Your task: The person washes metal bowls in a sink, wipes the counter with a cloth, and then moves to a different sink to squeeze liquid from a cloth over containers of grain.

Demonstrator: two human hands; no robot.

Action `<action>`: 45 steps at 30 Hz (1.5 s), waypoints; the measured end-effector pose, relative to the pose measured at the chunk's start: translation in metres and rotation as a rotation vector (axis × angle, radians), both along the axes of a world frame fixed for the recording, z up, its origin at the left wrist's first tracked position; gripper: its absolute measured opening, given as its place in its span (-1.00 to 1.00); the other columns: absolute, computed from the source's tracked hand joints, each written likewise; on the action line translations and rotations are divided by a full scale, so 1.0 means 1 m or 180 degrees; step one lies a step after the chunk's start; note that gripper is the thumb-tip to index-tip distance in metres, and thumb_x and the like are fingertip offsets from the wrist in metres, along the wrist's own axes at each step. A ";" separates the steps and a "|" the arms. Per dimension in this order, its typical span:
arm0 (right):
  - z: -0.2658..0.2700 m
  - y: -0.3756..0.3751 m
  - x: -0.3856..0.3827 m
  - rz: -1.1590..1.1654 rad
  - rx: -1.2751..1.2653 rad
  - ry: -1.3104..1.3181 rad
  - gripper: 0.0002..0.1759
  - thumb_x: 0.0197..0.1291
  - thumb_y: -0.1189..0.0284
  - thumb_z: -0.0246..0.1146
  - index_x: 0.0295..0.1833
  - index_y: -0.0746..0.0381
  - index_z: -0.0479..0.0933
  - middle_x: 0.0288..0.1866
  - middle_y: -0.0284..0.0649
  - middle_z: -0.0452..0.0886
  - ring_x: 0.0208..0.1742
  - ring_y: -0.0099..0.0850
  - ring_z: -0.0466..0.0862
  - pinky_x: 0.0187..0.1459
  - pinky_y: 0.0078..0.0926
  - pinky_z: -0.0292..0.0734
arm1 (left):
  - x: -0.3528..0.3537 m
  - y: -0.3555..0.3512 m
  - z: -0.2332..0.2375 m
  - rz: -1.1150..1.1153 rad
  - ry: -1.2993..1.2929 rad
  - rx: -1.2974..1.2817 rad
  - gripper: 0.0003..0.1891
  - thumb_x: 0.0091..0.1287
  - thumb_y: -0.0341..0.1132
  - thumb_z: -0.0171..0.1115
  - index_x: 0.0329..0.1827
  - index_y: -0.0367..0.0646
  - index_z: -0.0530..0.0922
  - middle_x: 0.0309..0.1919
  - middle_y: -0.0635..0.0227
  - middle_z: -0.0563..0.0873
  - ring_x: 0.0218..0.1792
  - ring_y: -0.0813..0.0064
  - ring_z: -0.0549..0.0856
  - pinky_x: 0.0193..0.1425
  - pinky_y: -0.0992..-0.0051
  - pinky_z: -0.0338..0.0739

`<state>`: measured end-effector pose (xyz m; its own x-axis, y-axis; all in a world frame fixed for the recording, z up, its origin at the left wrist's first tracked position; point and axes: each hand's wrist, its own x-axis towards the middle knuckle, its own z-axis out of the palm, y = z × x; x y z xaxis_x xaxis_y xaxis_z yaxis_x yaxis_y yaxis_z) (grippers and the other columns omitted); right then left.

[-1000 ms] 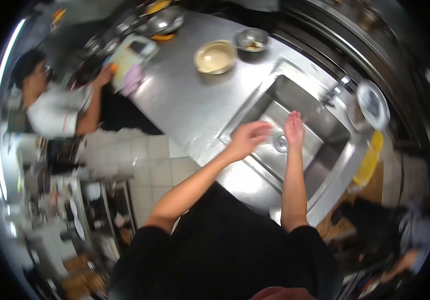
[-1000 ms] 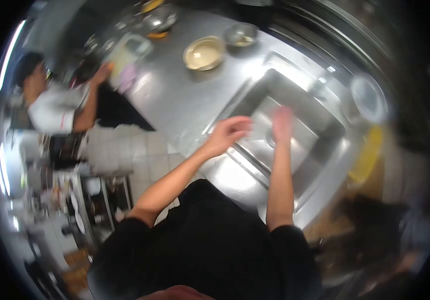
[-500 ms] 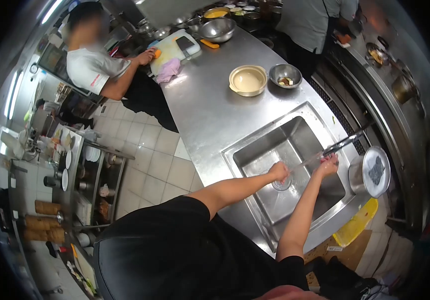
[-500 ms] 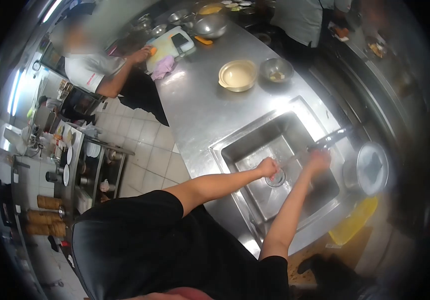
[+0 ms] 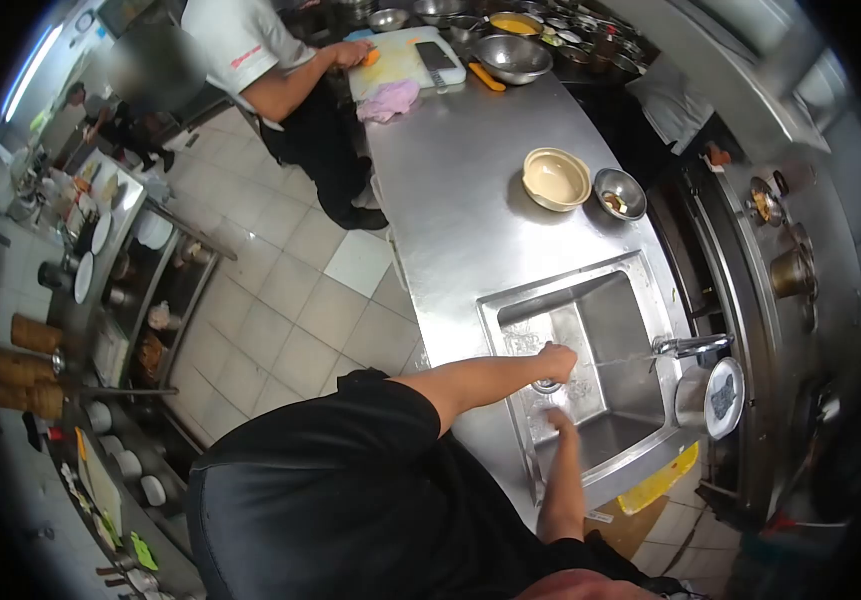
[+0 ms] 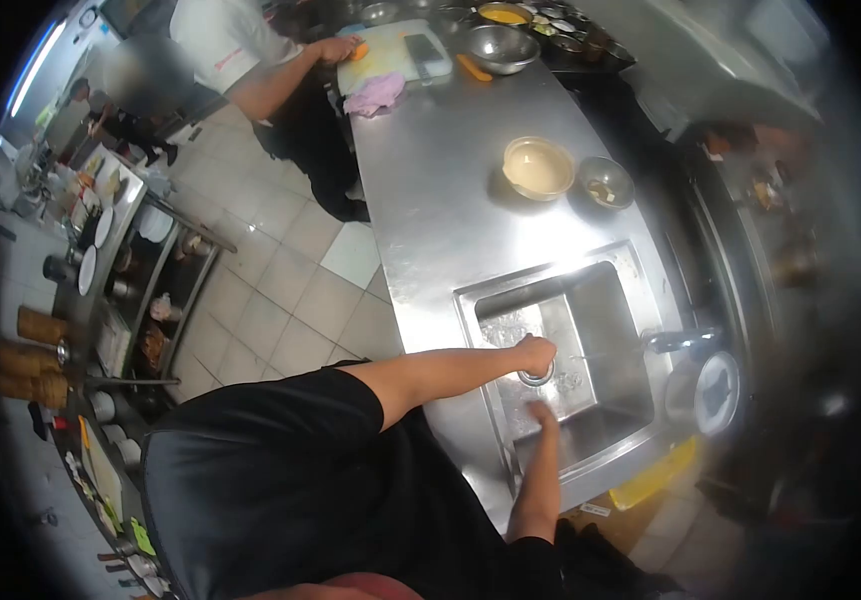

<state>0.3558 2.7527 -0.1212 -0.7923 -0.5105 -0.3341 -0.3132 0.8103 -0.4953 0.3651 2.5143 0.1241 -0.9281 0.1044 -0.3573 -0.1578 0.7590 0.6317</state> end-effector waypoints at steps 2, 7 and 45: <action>0.102 -0.047 0.046 -0.0014 0.0523 -0.0570 -0.59 0.12 0.38 0.07 0.11 0.24 0.44 0.03 -0.10 0.53 0.06 -0.25 0.54 -0.11 -0.44 0.48 | 0.008 -0.016 0.006 -0.1088 -0.0352 -0.0286 -0.62 -0.14 -0.29 0.35 -0.22 -0.29 0.62 -0.17 0.00 0.64 -0.08 0.14 0.63 -0.04 0.33 0.53; 0.204 -0.101 0.050 -0.1520 -0.1400 -0.1590 -0.61 0.16 0.44 0.02 0.13 0.25 0.37 0.09 -0.08 0.48 0.03 -0.17 0.54 -0.03 -0.39 0.45 | 0.044 -0.062 0.043 -0.0670 0.0382 0.1386 -0.90 -0.11 -0.36 0.25 -0.50 -0.14 0.59 -0.32 0.16 0.68 -0.23 0.17 0.65 -0.23 0.33 0.52; 0.044 -1.294 0.174 0.3086 0.1305 -0.1214 -0.65 0.04 0.24 0.21 -0.18 0.31 0.53 -0.43 -0.13 0.60 -0.48 -0.40 0.56 -0.42 -0.33 0.47 | 0.472 -1.123 0.075 0.3903 0.1116 0.2042 -0.86 0.16 -0.39 0.17 -0.25 -0.23 0.51 -0.40 0.31 0.63 -0.33 0.49 0.60 -0.18 0.48 0.49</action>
<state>0.5301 1.4582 -0.0773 0.0712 -0.6519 -0.7550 -0.7854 0.4299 -0.4453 0.8374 1.3910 0.1989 -0.5771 -0.7623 -0.2931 -0.2607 -0.1682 0.9507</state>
